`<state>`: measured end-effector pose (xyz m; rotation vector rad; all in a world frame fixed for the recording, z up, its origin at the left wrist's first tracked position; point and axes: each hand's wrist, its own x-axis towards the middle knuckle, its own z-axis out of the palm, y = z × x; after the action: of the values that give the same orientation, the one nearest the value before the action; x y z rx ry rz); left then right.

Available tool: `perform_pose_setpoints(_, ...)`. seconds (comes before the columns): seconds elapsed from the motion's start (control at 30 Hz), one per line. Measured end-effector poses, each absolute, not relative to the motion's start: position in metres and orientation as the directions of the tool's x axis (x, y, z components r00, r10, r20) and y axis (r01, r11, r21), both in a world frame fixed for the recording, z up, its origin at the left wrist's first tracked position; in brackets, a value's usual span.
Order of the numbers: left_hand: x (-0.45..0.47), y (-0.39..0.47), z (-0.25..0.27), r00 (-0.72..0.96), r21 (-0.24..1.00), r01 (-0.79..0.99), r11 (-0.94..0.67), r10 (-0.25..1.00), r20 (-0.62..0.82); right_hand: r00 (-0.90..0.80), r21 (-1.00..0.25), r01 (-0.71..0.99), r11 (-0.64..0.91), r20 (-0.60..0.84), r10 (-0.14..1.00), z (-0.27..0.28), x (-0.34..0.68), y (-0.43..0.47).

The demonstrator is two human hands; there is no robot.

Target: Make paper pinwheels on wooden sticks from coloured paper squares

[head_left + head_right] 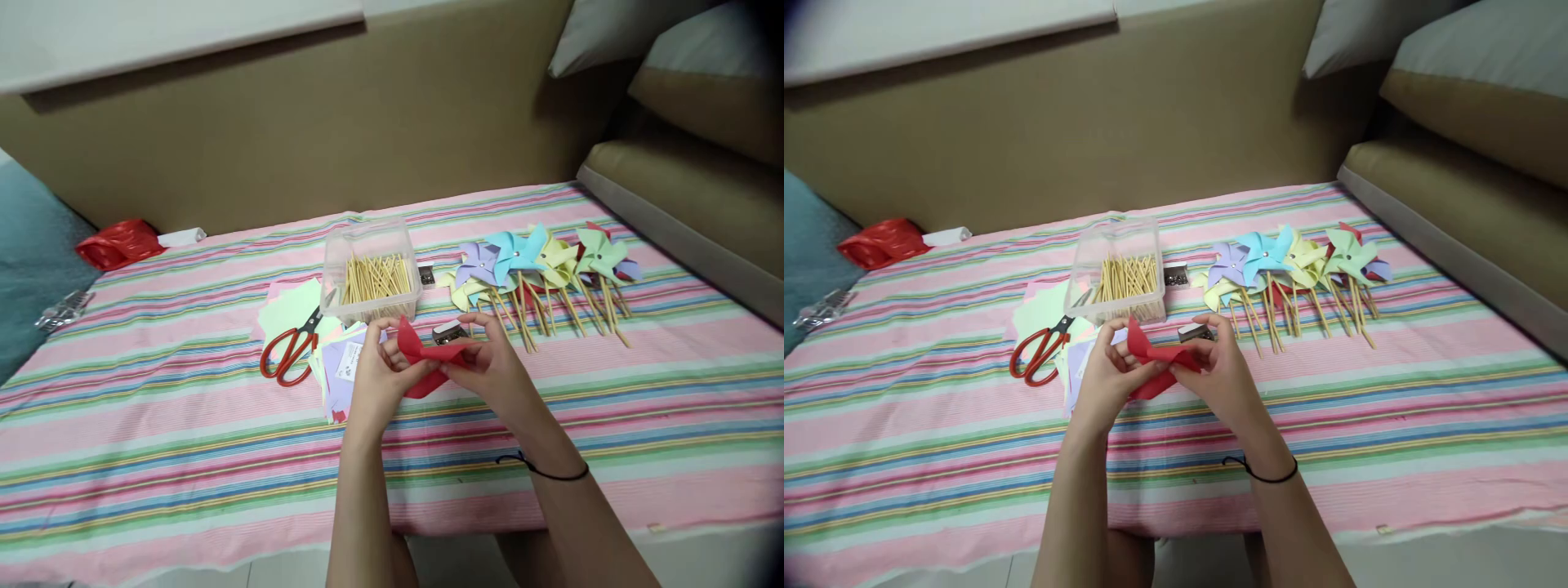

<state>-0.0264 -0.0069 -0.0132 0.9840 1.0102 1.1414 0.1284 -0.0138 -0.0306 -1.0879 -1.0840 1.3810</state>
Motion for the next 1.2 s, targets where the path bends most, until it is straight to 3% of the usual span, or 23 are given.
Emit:
perform_pose_setpoints(0.1,-0.029,-0.007,-0.014,0.072,0.957,-0.25,0.145,0.989,-0.131,-0.125,-0.981,-0.183,-0.069,-0.047,0.991,-0.033,0.129,-0.014)
perform_pose_setpoints(0.23,-0.039,-0.008,-0.009,-0.1,0.954,-0.28,0.105,0.985,-0.137,-0.08,-0.979,-0.202,-0.031,-0.015,0.997,-0.035,0.133,-0.011)
perform_pose_setpoints(0.37,-0.058,-0.008,-0.004,-0.296,0.915,-0.403,-0.001,0.946,-0.129,-0.003,-0.981,-0.194,-0.011,-0.011,1.0,-0.032,0.138,-0.01)
perform_pose_setpoints(0.5,-0.077,-0.01,-0.001,-0.388,0.837,-0.539,-0.096,0.91,-0.145,0.047,-0.989,-0.138,0.044,0.038,0.998,-0.028,0.138,-0.013)
perform_pose_setpoints(0.7,-0.101,-0.024,0.001,-0.491,0.724,-0.648,-0.235,0.856,-0.162,0.003,-0.984,0.141,0.107,0.108,0.994,0.001,0.116,0.002)
perform_pose_setpoints(0.83,-0.11,-0.032,-0.003,-0.478,0.673,-0.694,-0.254,0.862,-0.168,-0.185,-0.804,0.518,0.291,0.228,0.956,0.034,0.08,0.054)
perform_pose_setpoints(0.87,-0.111,-0.033,-0.004,-0.475,0.665,-0.702,-0.254,0.863,-0.171,-0.244,-0.721,0.625,0.299,0.183,0.952,0.039,0.069,0.071)
perform_pose_setpoints(0.97,-0.111,-0.033,-0.007,-0.483,0.63,-0.728,-0.27,0.854,-0.192,-0.302,-0.627,0.728,0.278,0.071,0.951,0.039,0.038,0.119)
perform_pose_setpoints(1.2,-0.113,-0.031,-0.017,-0.391,0.607,-0.759,-0.238,0.911,-0.132,-0.198,-0.44,0.894,0.09,-0.207,0.958,0.002,0.0,0.165)
